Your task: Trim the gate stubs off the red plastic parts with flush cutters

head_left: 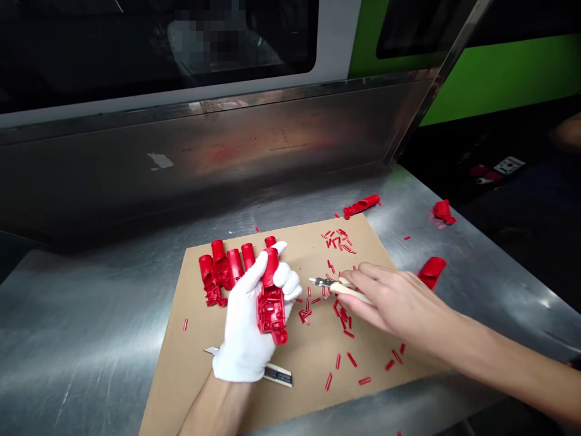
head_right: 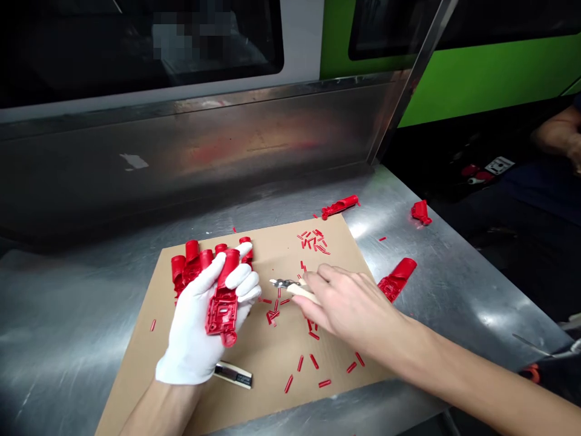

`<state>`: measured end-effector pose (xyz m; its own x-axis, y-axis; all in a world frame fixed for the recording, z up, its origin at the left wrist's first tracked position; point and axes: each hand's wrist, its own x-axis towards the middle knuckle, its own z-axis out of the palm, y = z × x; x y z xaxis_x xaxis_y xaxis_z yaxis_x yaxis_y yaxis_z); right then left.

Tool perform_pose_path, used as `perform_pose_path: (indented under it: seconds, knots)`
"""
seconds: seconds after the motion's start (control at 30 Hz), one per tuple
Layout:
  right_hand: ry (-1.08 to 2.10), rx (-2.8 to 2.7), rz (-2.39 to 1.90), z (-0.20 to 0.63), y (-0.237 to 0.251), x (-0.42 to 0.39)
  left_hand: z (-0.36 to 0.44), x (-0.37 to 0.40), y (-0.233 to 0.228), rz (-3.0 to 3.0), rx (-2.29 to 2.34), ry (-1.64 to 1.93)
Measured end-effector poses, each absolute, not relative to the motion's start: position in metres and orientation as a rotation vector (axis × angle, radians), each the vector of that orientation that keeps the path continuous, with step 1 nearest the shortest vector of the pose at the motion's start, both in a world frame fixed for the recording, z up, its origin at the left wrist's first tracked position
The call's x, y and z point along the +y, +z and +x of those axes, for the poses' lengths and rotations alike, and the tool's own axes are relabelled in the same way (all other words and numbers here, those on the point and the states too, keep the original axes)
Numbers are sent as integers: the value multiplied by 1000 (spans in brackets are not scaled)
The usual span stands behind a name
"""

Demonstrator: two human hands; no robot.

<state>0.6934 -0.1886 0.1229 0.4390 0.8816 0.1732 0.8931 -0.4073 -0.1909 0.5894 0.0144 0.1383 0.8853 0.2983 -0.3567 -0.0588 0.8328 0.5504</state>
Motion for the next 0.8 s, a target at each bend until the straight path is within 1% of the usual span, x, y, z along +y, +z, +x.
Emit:
perform_pose_path:
  seconds: [0.1, 0.17, 0.33, 0.53, 0.67, 0.8]
  knots:
    - [113, -1421, -2405, 699, 119, -203, 594, 9, 144, 456, 452, 185]
    - [120, -1449, -2328, 698, 123, -209, 596, 5, 149, 461, 487, 196]
    - [-270, -1635, -2251, 689, 152, -208, 594, -8, 159, 614, 558, 235]
    - [-448, -1886, -2243, 678, 186, -191, 585, -19, 169, 808, 565, 220]
    - [-541, -2015, -2225, 671, 198, -183, 578, -22, 174, 839, 573, 218]
    - [-555, -2052, -2228, 663, 207, -179, 573, -24, 179, 886, 596, 239]
